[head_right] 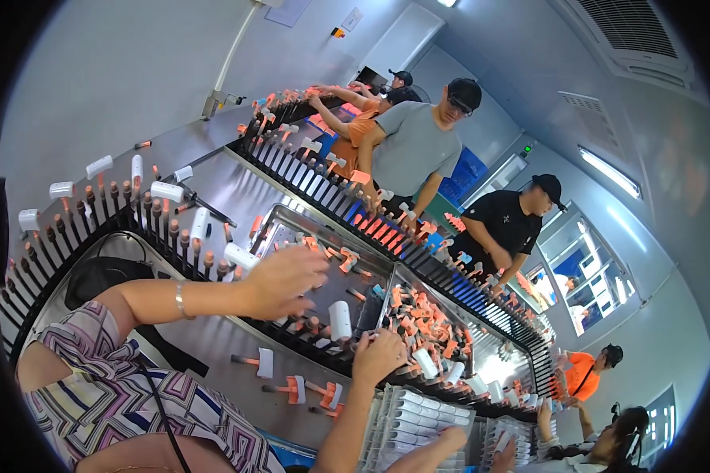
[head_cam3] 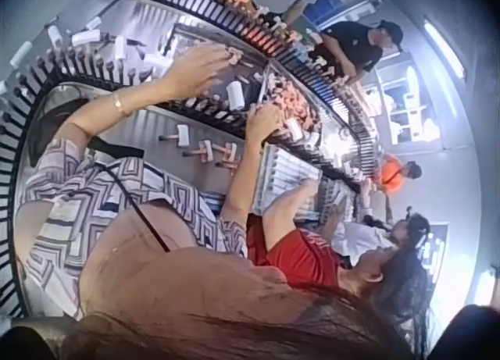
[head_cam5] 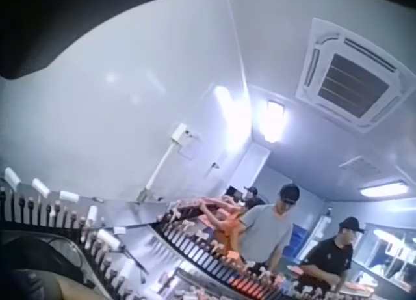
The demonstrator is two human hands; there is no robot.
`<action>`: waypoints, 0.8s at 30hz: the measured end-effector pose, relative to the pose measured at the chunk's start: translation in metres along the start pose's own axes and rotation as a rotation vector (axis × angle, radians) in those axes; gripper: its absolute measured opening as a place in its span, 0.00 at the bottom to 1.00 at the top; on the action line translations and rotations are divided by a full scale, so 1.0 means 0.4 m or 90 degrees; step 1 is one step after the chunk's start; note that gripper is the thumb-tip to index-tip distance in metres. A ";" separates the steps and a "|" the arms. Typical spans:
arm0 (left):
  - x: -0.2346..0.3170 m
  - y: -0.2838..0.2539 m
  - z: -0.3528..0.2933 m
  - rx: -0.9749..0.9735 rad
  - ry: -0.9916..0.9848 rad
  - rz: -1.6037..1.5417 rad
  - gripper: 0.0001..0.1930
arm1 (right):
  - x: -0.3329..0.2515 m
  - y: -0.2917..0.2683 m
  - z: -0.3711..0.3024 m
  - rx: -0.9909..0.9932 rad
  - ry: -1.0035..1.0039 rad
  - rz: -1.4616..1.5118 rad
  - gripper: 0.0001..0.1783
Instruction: Assembling small plastic components onto a moving conveyor belt system in a factory setting.
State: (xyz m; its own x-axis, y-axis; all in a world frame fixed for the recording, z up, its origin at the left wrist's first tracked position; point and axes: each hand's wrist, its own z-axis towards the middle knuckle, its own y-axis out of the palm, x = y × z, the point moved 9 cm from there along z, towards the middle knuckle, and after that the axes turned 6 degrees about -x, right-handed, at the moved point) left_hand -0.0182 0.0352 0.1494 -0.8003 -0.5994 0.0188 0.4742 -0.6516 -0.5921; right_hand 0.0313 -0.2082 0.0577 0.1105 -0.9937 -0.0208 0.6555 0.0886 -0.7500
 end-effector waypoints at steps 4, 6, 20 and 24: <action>0.021 0.182 0.002 -0.096 0.059 -0.022 0.25 | -0.062 0.012 0.003 -0.053 -0.032 0.078 0.21; -0.025 0.287 -0.057 -0.168 0.014 -0.022 0.22 | -0.093 -0.043 0.022 -0.029 -0.046 0.182 0.26; -0.211 0.141 -0.217 0.011 -0.139 0.064 0.18 | 0.195 0.115 0.023 -0.086 0.231 -0.158 0.31; -0.250 0.074 -0.273 -0.006 -0.193 0.130 0.19 | 0.055 0.078 0.032 -0.133 0.194 -0.103 0.30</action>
State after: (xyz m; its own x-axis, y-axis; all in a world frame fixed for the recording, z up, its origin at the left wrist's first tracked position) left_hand 0.0358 0.1265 0.0418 -0.5440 -0.8278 0.1371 0.6082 -0.5015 -0.6153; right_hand 0.0636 -0.2265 0.0425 -0.2286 -0.9715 -0.0626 0.4766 -0.0556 -0.8773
